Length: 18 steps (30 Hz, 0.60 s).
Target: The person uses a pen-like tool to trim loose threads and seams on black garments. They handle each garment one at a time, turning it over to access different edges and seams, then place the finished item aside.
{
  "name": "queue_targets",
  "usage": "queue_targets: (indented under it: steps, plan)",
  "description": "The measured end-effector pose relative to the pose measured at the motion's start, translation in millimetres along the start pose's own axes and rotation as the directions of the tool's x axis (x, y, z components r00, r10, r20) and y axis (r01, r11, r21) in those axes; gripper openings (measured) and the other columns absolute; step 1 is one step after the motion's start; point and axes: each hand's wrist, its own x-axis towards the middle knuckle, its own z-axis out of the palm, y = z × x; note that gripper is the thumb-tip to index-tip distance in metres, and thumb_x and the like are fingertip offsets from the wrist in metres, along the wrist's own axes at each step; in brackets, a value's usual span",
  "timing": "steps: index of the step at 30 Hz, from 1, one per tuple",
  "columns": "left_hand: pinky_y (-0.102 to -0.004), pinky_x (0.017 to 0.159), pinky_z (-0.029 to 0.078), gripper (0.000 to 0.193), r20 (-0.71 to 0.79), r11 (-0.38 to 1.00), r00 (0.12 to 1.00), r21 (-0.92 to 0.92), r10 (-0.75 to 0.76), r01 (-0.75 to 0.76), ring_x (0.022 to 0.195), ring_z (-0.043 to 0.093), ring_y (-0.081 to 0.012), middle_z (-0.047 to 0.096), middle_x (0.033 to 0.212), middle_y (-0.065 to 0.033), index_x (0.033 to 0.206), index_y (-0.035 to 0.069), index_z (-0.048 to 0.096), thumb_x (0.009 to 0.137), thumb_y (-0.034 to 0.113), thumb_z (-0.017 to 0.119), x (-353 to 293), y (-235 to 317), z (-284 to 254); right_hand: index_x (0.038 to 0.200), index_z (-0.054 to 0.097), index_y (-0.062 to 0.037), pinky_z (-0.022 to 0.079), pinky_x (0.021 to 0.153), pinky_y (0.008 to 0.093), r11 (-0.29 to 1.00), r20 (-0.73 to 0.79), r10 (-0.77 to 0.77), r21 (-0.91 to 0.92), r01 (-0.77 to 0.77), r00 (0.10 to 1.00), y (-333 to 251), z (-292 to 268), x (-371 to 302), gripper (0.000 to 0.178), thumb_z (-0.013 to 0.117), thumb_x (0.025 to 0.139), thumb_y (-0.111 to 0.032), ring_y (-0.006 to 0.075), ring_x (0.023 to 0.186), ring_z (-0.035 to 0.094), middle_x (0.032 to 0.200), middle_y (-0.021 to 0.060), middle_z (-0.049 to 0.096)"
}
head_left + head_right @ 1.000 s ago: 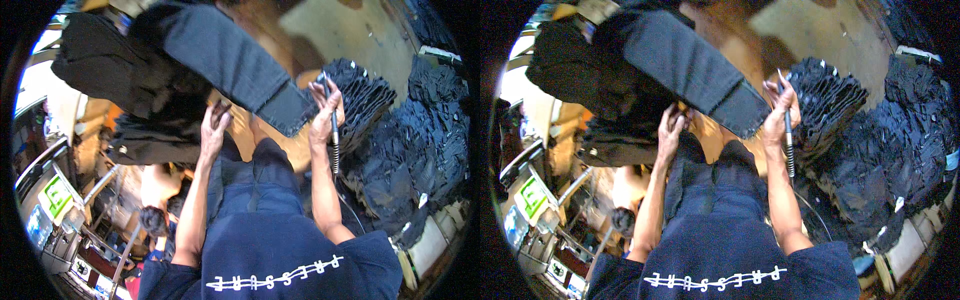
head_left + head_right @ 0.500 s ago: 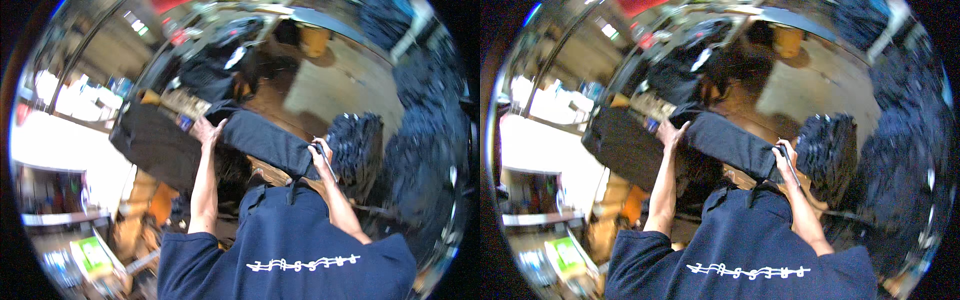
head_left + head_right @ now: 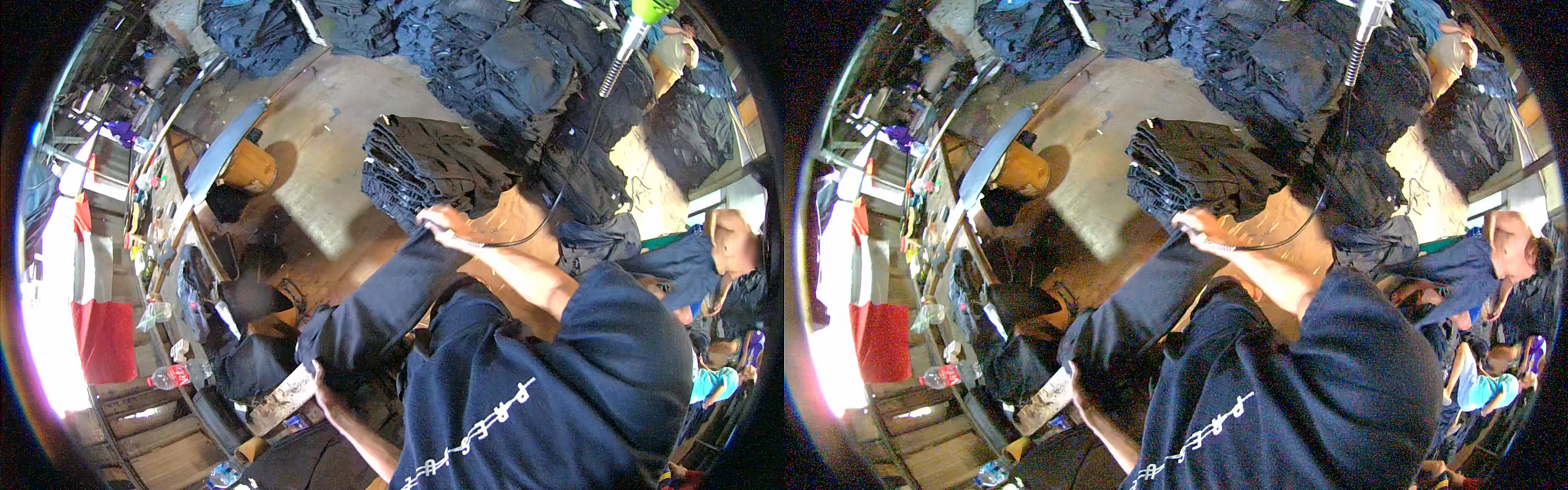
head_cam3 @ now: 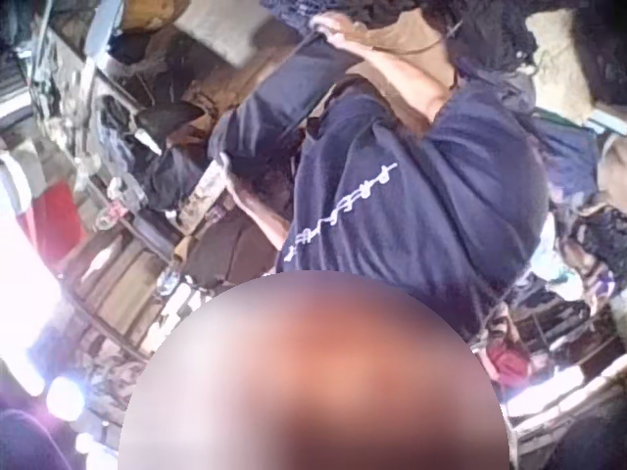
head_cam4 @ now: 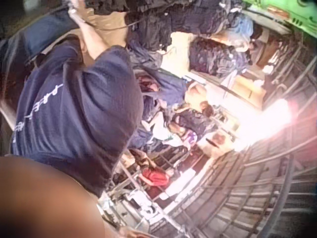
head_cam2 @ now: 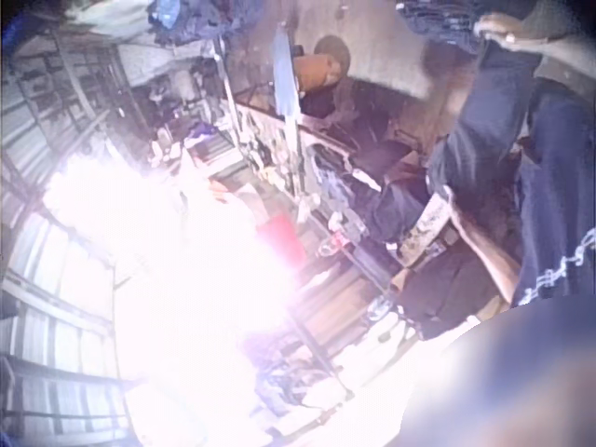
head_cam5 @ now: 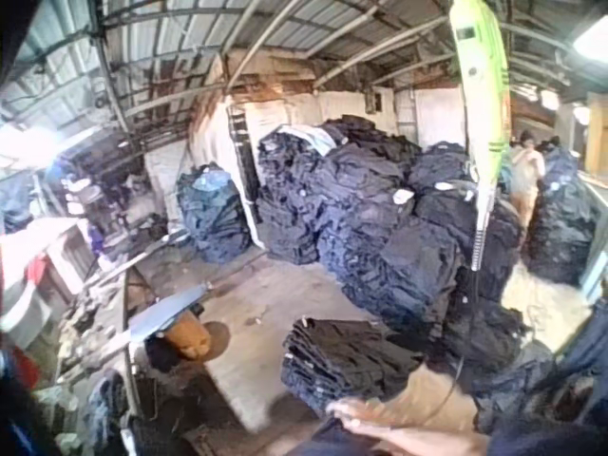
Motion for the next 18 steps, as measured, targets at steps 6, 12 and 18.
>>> queue_targets:
  steps: [6,12,18]
  plan:
    - [-0.0357,0.092,0.053,0.030,0.260,0.956,0.950,0.189,0.172,-0.225,0.103,0.068,-0.0214,0.074,0.119,-0.0092,0.128,0.002,0.072,0.103,0.018,0.071,1,33,225,0.126,0.070,-0.0096,0.052,0.105,0.0449,0.938,-0.128,0.069,-0.329,-0.108,0.989,11,-184,9,0.031,0.076,0.096,-0.008,0.0331,0.123,0.067,0.128,0.0117,0.072]
    - [-0.0351,0.089,0.051,0.029,0.337,0.985,0.941,0.168,-0.010,-0.050,0.090,0.065,-0.0187,0.075,0.104,-0.0040,0.122,0.003,0.076,0.095,0.013,0.080,-46,-21,449,0.106,0.073,-0.0083,0.058,0.084,0.0474,0.982,-0.133,0.176,-0.049,-0.184,0.975,26,-183,24,0.025,0.083,0.092,-0.027,0.0377,0.095,0.074,0.097,0.0142,0.076]
    - [-0.0417,0.100,0.051,0.044,0.157,0.877,0.865,0.163,-0.476,0.453,0.108,0.067,-0.0288,0.075,0.120,-0.0147,0.120,0.002,0.074,0.081,0.021,0.079,-28,-99,422,0.105,0.075,-0.0089,0.058,0.076,0.0431,0.969,0.084,0.224,0.082,-0.231,0.971,9,-111,5,0.024,0.087,0.090,-0.023,0.0297,0.083,0.074,0.093,0.0135,0.076]
